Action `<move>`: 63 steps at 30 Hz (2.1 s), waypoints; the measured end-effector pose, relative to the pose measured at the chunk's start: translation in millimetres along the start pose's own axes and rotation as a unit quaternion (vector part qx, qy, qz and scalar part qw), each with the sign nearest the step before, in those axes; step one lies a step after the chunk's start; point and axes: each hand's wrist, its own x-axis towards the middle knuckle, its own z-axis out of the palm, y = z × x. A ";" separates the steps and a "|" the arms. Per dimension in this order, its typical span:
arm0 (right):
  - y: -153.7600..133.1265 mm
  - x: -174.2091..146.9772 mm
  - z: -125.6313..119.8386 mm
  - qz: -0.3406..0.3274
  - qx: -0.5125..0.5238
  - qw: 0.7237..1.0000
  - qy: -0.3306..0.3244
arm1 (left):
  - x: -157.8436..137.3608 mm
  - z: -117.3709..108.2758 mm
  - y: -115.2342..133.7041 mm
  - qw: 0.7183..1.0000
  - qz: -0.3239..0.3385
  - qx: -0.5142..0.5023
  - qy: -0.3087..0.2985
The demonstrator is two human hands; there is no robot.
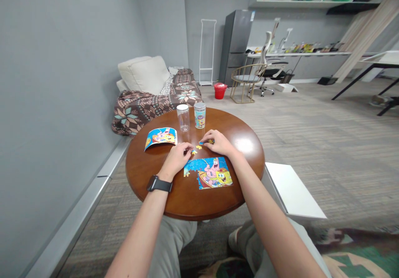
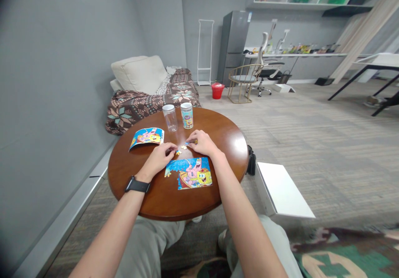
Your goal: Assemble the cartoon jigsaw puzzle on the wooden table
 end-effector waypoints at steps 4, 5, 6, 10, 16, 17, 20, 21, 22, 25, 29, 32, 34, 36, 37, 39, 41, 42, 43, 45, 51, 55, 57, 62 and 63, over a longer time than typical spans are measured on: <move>-6.0 0.1 6.2 -0.009 -0.027 0.999 -0.024 | -0.2 0.0 1.1 1.000 -0.001 -0.013 -0.001; -7.8 0.3 7.1 -0.007 -0.034 0.999 -0.030 | -0.2 0.2 1.1 1.000 0.000 -0.015 -0.001; -9.4 0.5 7.6 -0.004 -0.040 0.999 -0.036 | -0.2 0.4 0.7 1.000 0.002 -0.017 -0.002; -14.1 1.0 6.8 0.007 -0.043 0.998 -0.047 | -0.2 1.0 -1.6 1.000 0.007 -0.018 -0.002; -14.9 0.2 6.6 0.006 -0.021 0.999 -0.040 | 0.4 1.1 -3.2 1.000 0.002 -0.009 -0.005; -14.5 0.1 7.0 0.004 -0.019 0.999 -0.040 | 0.5 1.3 -3.8 1.000 0.002 -0.007 -0.003; -12.7 0.0 8.2 0.002 -0.015 0.999 -0.041 | 0.6 2.3 -6.2 1.000 0.004 0.002 0.007; -11.9 0.0 8.5 0.002 -0.014 0.999 -0.041 | 0.5 2.5 -7.0 1.000 0.005 0.005 0.011; -11.1 0.0 8.7 0.001 -0.013 0.999 -0.040 | 0.5 2.8 -7.6 1.000 0.006 0.008 0.015; -8.8 -0.1 9.0 -0.002 -0.009 0.999 -0.034 | 0.2 2.5 -7.3 1.000 0.003 0.014 0.020; -7.2 -0.4 9.1 -0.001 -0.007 0.999 -0.032 | 0.2 0.7 -3.6 1.000 -0.012 0.000 0.007; -8.7 -0.9 9.9 0.001 -0.009 0.999 -0.032 | 0.7 0.3 -2.7 1.000 -0.013 -0.012 -0.003; -11.0 -1.4 10.5 0.005 -0.014 0.999 -0.033 | 1.1 0.9 -3.9 1.000 -0.009 -0.015 -0.003; -13.7 -2.1 10.7 0.008 -0.022 0.999 -0.032 | 1.3 2.0 -5.7 1.000 -0.003 -0.016 0.000; -14.9 -2.3 10.6 0.008 -0.025 0.999 -0.032 | 1.5 2.5 -6.6 1.000 -0.001 -0.015 0.003; -17.1 -2.7 10.1 0.004 -0.025 0.999 -0.030 | 1.7 3.2 -7.8 1.000 0.005 -0.010 0.008; -18.8 -2.9 9.9 0.000 -0.015 1.000 -0.027 | 1.8 3.2 -7.9 1.000 0.010 -0.005 0.008; -19.5 -2.9 10.2 0.001 -0.005 1.000 -0.027 | 1.8 3.0 -7.5 1.000 0.012 -0.002 0.006; -20.1 -2.9 10.9 0.003 0.010 1.000 -0.029 | 1.8 2.7 -7.0 1.000 0.014 0.002 0.003; -21.3 -2.9 13.0 0.011 0.052 0.998 -0.038 | 1.7 1.8 -5.4 1.000 0.016 0.011 -0.001; -23.4 -2.2 17.0 0.036 0.188 0.980 -0.052 | 0.7 -0.8 0.3 1.000 0.016 0.000 0.014; -24.4 -1.6 12.8 0.054 0.265 0.961 -0.053 | 0.0 -2.6 2.7 0.999 0.016 -0.027 0.030; -24.4 -1.4 10.8 0.063 0.280 0.956 -0.058 | -0.2 -2.9 3.1 0.998 0.013 -0.040 0.038; -22.4 -0.5 8.2 0.077 0.281 0.955 -0.055 | 0.2 -1.5 1.8 0.997 0.012 -0.054 0.046; -22.2 -0.4 7.5 0.078 0.280 0.955 -0.055 | 0.3 -1.2 1.7 0.997 0.012 -0.055 0.047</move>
